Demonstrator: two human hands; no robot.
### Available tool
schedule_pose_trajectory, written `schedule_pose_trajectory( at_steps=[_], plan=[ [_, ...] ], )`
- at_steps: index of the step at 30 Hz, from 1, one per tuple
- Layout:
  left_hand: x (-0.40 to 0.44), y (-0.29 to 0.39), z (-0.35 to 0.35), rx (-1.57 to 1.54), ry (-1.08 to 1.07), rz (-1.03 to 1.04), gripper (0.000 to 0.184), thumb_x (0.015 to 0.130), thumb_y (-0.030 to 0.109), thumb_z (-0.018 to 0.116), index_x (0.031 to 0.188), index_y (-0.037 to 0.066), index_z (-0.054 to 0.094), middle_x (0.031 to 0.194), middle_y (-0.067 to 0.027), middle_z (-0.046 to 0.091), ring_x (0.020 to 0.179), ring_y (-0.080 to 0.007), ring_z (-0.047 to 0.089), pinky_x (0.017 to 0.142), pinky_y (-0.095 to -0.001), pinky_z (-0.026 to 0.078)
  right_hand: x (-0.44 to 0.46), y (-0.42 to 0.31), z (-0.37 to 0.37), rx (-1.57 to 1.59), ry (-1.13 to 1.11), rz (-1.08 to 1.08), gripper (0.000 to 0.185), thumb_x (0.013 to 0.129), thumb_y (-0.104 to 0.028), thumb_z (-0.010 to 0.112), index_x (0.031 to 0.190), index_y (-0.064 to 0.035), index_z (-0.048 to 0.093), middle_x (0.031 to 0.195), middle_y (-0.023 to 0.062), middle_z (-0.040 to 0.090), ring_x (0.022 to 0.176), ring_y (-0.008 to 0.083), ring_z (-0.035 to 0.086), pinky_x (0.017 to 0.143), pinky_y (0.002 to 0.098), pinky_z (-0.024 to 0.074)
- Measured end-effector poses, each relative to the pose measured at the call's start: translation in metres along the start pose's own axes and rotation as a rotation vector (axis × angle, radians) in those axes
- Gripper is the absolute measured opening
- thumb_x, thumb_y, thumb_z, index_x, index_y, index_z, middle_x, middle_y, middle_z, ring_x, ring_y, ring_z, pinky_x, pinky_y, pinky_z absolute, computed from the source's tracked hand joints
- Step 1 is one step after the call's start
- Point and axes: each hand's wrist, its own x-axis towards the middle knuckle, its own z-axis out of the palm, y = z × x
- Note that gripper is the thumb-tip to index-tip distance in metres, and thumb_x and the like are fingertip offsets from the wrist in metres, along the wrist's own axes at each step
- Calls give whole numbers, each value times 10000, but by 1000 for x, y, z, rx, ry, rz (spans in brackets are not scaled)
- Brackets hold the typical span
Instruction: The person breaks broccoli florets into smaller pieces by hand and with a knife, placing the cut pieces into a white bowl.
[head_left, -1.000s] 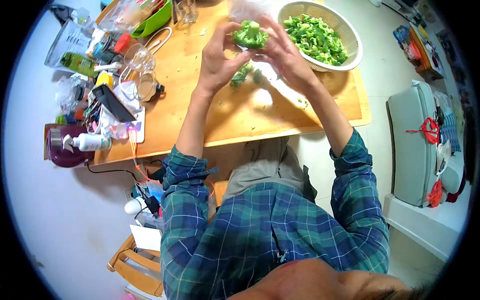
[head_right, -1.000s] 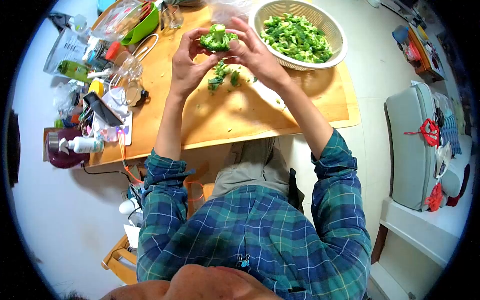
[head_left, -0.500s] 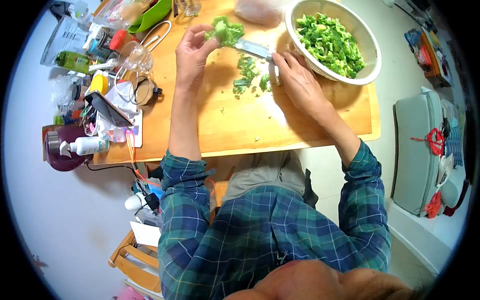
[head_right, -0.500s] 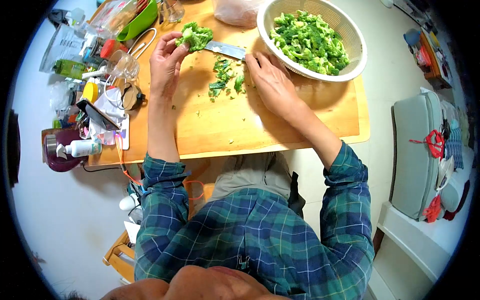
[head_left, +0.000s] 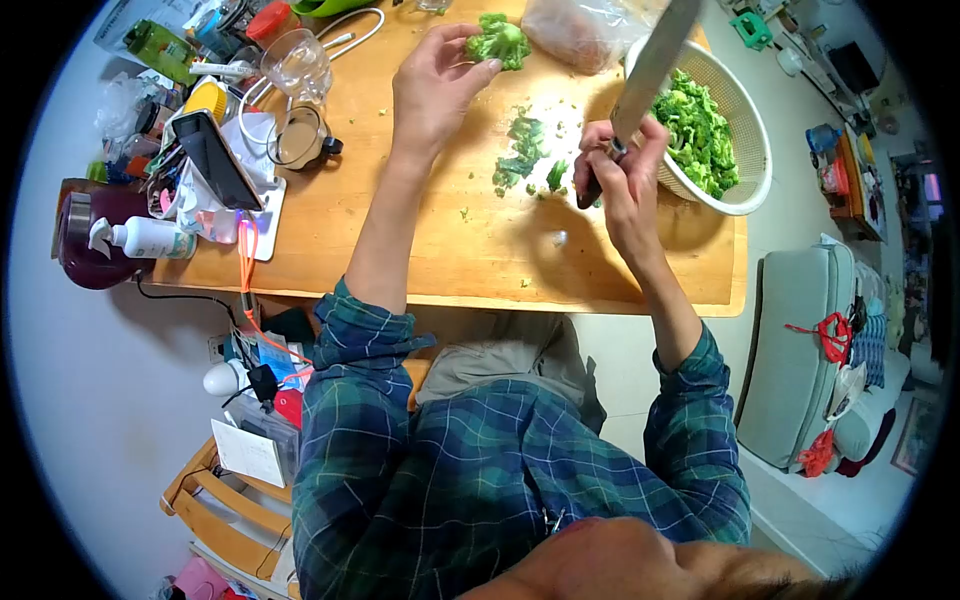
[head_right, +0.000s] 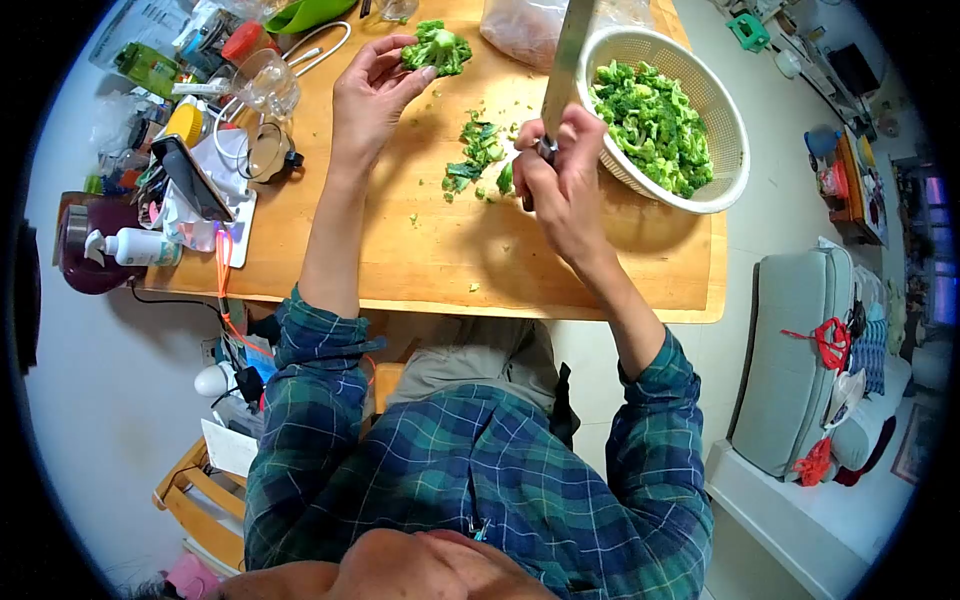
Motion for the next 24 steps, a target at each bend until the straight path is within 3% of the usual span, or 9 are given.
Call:
schedule_pose_trajectory(
  at_steps=[1,3,5,7,8,11,14,16,24],
  plan=[
    [-1,0,4,50,1,-5,379,790,-16,690,1139,6,543,1024,-102,610,929,-126,606,789,-221,522,6,1,-5,-129,-58,70,300,935,-127,481,1165,-67,298,735,32,486,554,92,461,487,263,405],
    [-6,1,11,85,-18,-13,373,786,-11,695,1128,8,547,1023,-98,613,908,-128,616,777,-227,529,22,-4,2,-345,-52,49,316,953,-205,499,1184,-51,349,632,10,480,543,95,453,484,274,396],
    [-10,-1,18,252,-32,7,370,779,2,707,1114,11,550,1011,-90,622,893,-125,621,788,-236,529,37,-4,12,-331,-74,14,254,959,-232,497,1108,-26,506,626,19,525,548,89,491,502,265,415],
    [-14,-3,25,260,-50,-17,367,772,17,717,1100,14,554,995,-89,637,902,-129,626,790,-239,531,50,9,8,-472,-50,-131,286,959,-235,501,1166,-41,541,635,28,551,557,82,517,511,254,429],
    [-15,-5,27,277,-62,-16,363,770,22,720,1094,16,558,996,-91,642,908,-136,630,788,-241,534,53,15,7,-453,-36,-131,352,967,-258,483,1264,-72,524,603,26,551,534,79,525,498,253,432],
    [-20,-6,31,320,-76,6,341,770,23,718,1077,19,570,1006,-99,649,923,-154,641,782,-250,542,48,19,4,-441,-39,-15,384,974,-280,460,1306,-91,498,548,18,528,500,81,522,481,262,429],
    [-23,-9,38,327,-42,62,337,741,65,739,1042,26,592,941,-112,675,848,-174,678,732,-274,543,47,31,0,-438,-38,-36,434,982,-295,435,1339,-48,437,522,26,527,482,90,522,469,265,423],
    [-25,-7,38,290,-82,40,323,781,13,705,1077,15,575,1014,-93,644,923,-156,641,792,-254,542,47,33,0,-442,-39,-33,472,984,-271,433,1367,-3,365,539,39,543,480,102,523,463,271,417],
    [-27,-10,42,193,-32,46,286,800,-8,681,1066,-11,575,994,-77,631,912,-140,627,814,-240,530,43,35,3,-454,-11,-31,397,981,-234,439,1302,-6,385,553,65,538,491,144,536,459,311,406]
  ],
)
